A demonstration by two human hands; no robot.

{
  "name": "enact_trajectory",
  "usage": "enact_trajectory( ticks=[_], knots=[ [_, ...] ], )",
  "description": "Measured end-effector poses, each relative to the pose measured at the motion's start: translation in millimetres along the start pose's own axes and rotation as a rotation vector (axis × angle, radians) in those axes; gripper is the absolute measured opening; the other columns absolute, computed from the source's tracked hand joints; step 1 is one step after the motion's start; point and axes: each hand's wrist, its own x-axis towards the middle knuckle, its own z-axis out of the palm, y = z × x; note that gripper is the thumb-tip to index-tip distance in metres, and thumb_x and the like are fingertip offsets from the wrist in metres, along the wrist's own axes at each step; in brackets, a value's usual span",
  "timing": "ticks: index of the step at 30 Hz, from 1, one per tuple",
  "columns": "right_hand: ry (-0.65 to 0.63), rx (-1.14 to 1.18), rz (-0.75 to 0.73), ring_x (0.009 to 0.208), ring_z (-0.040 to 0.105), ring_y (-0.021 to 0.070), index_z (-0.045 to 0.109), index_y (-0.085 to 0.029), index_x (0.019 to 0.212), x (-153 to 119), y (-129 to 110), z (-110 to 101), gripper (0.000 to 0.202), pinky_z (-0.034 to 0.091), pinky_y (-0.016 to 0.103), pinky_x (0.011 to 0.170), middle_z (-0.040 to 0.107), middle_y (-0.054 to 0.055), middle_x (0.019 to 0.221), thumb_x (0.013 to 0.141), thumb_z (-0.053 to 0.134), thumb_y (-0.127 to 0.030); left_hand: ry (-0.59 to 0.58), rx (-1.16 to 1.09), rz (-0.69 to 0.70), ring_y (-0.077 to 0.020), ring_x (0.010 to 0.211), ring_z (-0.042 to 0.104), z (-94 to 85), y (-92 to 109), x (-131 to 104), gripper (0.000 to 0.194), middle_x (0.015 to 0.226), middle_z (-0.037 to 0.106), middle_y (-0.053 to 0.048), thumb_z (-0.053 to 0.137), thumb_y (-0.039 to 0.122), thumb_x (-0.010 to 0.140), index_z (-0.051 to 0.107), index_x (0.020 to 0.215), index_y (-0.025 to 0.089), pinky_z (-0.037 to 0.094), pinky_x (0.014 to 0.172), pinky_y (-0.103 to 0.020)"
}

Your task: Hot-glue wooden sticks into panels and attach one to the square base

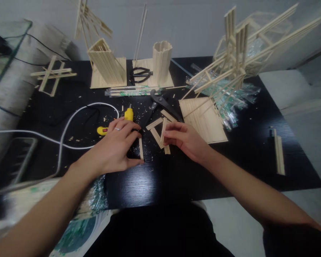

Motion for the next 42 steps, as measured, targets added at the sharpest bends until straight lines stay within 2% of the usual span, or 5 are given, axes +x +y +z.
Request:
enact_trajectory(
  ticks=[6, 10, 26, 35, 42],
  knots=[
    [-0.025, -0.039, -0.017, 0.069, 0.066, 0.0108, 0.072, -0.020, 0.083, -3, 0, 5, 0.024, 0.060, 0.028, 0.072, 0.071, -0.003, 0.079, 0.073, 0.092, -0.027, 0.142, -0.093, -0.048, -0.0366, 0.117, 0.064, -4.1, 5, 1, 0.063, 0.124, 0.070, -0.015, 0.080, 0.054, 0.084, 0.058, 0.131, 0.018, 0.047, 0.105, -0.055],
    [-0.050, -0.106, -0.014, 0.069, 0.068, 0.0118, 0.072, -0.020, 0.082, -7, 1, 13, 0.028, 0.061, 0.028, 0.069, 0.072, -0.002, 0.078, 0.071, 0.094, -0.033, 0.157, -0.210, -0.077, -0.0321, 0.112, 0.068, 1.1, 9, -1, 0.066, 0.126, 0.070, -0.013, 0.080, 0.054, 0.085, 0.054, 0.136, 0.021, 0.054, 0.098, -0.047],
    [-0.074, -0.142, 0.019, 0.065, 0.070, 0.0128, 0.074, -0.020, 0.083, -8, 8, 18, 0.032, 0.062, 0.030, 0.069, 0.075, -0.002, 0.075, 0.065, 0.097, -0.032, 0.147, -0.192, -0.041, -0.0332, 0.117, 0.065, 1.2, 13, 3, 0.067, 0.126, 0.068, -0.014, 0.082, 0.054, 0.083, 0.055, 0.133, 0.019, 0.052, 0.101, -0.049],
    [-0.070, -0.143, 0.022, 0.064, 0.069, 0.0129, 0.074, -0.020, 0.081, -9, 7, 20, 0.033, 0.063, 0.029, 0.067, 0.075, -0.002, 0.073, 0.062, 0.098, -0.031, 0.147, -0.161, -0.047, -0.0344, 0.118, 0.065, 2.8, 11, 2, 0.065, 0.126, 0.068, -0.013, 0.080, 0.056, 0.085, 0.055, 0.135, 0.022, 0.049, 0.103, -0.051],
    [-0.073, -0.175, 0.012, 0.064, 0.069, 0.0120, 0.073, -0.020, 0.082, -10, 9, 21, 0.029, 0.062, 0.029, 0.068, 0.073, -0.003, 0.072, 0.069, 0.095, -0.034, 0.150, -0.154, -0.032, -0.0331, 0.118, 0.064, 3.7, 11, 2, 0.067, 0.126, 0.067, -0.014, 0.079, 0.057, 0.085, 0.054, 0.135, 0.020, 0.050, 0.101, -0.049]
  ],
)
